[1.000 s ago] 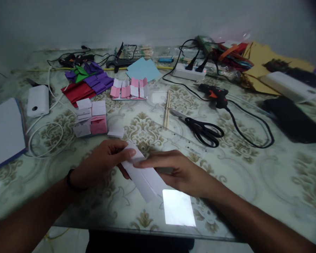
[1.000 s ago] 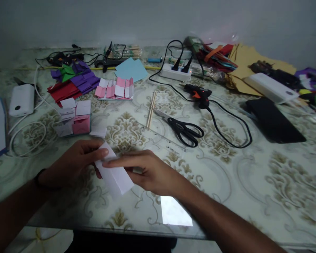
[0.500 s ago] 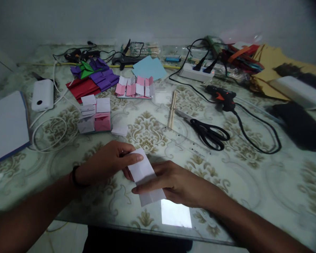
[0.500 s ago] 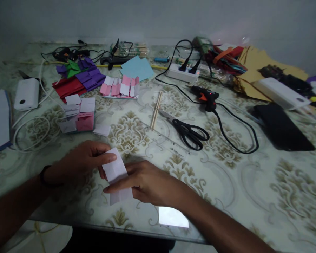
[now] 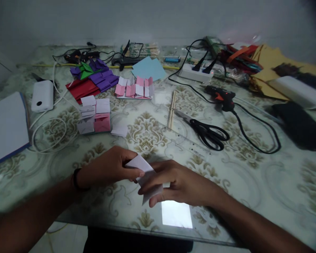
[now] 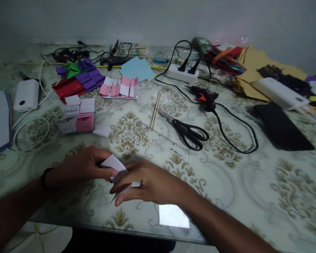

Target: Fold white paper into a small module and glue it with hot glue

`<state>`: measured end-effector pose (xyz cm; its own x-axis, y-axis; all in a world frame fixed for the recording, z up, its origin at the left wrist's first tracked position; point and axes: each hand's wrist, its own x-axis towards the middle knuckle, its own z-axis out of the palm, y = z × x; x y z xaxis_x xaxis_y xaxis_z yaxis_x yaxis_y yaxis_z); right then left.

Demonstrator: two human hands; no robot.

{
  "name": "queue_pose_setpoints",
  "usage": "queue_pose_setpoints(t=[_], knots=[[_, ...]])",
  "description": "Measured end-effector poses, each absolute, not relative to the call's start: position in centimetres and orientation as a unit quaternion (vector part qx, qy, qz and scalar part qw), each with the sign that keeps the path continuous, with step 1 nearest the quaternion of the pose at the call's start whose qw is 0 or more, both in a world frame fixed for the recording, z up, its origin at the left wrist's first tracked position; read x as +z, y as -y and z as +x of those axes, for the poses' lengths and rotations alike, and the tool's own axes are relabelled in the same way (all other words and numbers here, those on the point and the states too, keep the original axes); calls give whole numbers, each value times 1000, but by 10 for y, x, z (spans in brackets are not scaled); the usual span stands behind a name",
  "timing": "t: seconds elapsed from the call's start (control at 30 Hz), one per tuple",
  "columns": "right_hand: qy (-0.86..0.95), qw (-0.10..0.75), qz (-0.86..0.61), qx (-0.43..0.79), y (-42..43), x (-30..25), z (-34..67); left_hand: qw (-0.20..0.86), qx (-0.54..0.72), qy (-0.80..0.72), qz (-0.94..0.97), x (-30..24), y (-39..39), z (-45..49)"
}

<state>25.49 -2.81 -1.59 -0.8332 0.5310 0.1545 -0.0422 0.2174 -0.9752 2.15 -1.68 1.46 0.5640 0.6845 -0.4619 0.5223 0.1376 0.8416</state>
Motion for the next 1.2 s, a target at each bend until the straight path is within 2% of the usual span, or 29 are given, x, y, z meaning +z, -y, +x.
queue_pose_setpoints(t=[0.1,0.27,0.53,0.7,1.2], knots=[[748,223,-182,599,28,-15,256,602,72,-458,651,13,16,20],[777,224,-172,563,26,-12,256,696,66,-397,594,9,17,18],[801,233,-127,536,26,-20,256,726,47,-381,570,9,20,18],[791,242,-108,552,26,-22,256,684,55,-403,605,9,18,18],[728,228,-188,619,24,-10,256,524,103,-480,697,21,21,24]])
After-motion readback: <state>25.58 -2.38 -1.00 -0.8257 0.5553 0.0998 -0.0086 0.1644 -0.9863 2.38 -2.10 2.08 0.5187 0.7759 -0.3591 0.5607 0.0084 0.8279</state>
